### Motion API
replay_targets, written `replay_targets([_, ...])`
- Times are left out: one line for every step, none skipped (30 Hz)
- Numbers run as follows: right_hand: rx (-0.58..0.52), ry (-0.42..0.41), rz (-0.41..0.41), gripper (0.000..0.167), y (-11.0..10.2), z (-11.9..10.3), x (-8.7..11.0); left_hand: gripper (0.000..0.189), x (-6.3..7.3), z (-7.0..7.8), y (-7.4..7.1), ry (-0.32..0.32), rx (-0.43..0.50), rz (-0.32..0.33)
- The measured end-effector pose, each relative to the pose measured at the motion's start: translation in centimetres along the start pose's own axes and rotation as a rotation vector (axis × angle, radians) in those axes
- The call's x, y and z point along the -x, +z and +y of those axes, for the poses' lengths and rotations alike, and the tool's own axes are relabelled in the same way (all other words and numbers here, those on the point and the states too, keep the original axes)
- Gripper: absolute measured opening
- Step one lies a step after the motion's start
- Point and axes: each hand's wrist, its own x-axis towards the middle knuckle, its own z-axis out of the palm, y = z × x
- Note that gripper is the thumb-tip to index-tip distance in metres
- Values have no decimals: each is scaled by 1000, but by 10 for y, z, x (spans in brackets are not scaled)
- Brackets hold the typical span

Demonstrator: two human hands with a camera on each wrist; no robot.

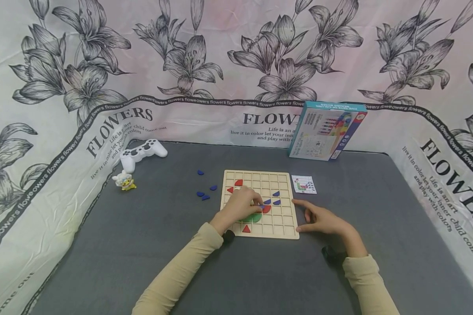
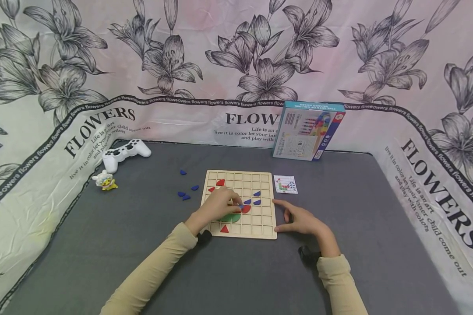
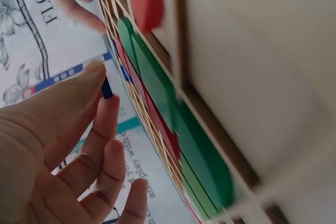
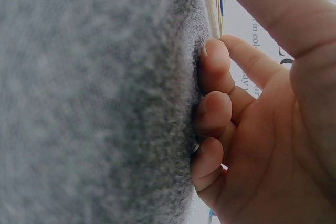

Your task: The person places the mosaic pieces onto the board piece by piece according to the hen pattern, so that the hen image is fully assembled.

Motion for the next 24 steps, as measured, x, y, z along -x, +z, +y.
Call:
replay_targets([2,-2,0,82,0,0,0,13,-2,2,2,3,-9,-4])
replay_targets([3,-3,1,82,0,1,0,13,-3,4,3,5,-19,-7])
replay_targets([2,-3,1,82,0,1,0,12,-5,6,5,6,-22,-8])
replay_targets([2,-2,0,82,0,2,0,12,-6,8,6,8,-26,-9])
replay_targets([0,-2,-1,82,0,2,0,12,-8,11,8,10,-32,-7])
replay_targets([-1,-2,-1,82,0,2,0,12,-9,13,10,5,-34,-10])
replay_targets([-3,-1,-2,82,-1,2,0,12,-11,15,11,0,-36,-13])
replay_targets([-4,-1,-2,82,-1,2,0,13,-13,18,13,-4,-35,-13])
replay_targets([-3,-1,-3,82,-1,2,0,12,-14,20,14,-9,-37,-14])
replay_targets([-4,-2,-3,81,-1,2,1,13,-16,23,15,-12,-45,-16])
replay_targets([-4,-3,-3,81,-1,2,1,13,-17,25,16,-16,-50,-18])
replay_targets([-4,-2,-2,81,-1,2,1,13,-19,27,17,-19,-57,-21])
replay_targets([-3,-3,-2,81,-1,2,1,13,-20,29,17,-21,-64,-23])
replay_targets([-2,-4,-1,81,-2,2,1,13,-21,31,17,-23,-69,-26])
replay_targets([0,-6,-1,81,-2,2,1,12,-22,32,18,-25,-75,-29])
replay_targets([-1,-5,1,81,-2,2,1,12,-23,34,18,-26,-77,-32])
replay_targets([-2,-3,3,81,-2,1,1,12,-24,35,19,-28,-78,-35])
replay_targets([-3,-4,5,81,-2,1,2,11,-25,36,20,-30,-81,-38])
replay_targets([0,-14,7,81,-2,1,2,11,-26,36,21,-34,-78,-41])
replay_targets([0,-15,8,81,-2,0,2,11,-27,37,22,-38,-79,-43])
replay_targets([0,-16,8,81,-2,0,2,10,-28,37,22,-42,-80,-46])
replay_targets([-2,-15,9,81,-2,-1,2,10,-28,37,23,-44,-83,-47])
replay_targets([-3,-16,8,81,-2,-1,2,10,-28,37,24,-47,-84,-49])
replay_targets([-2,-16,6,81,-2,-2,2,9,-29,37,24,-49,-86,-53])
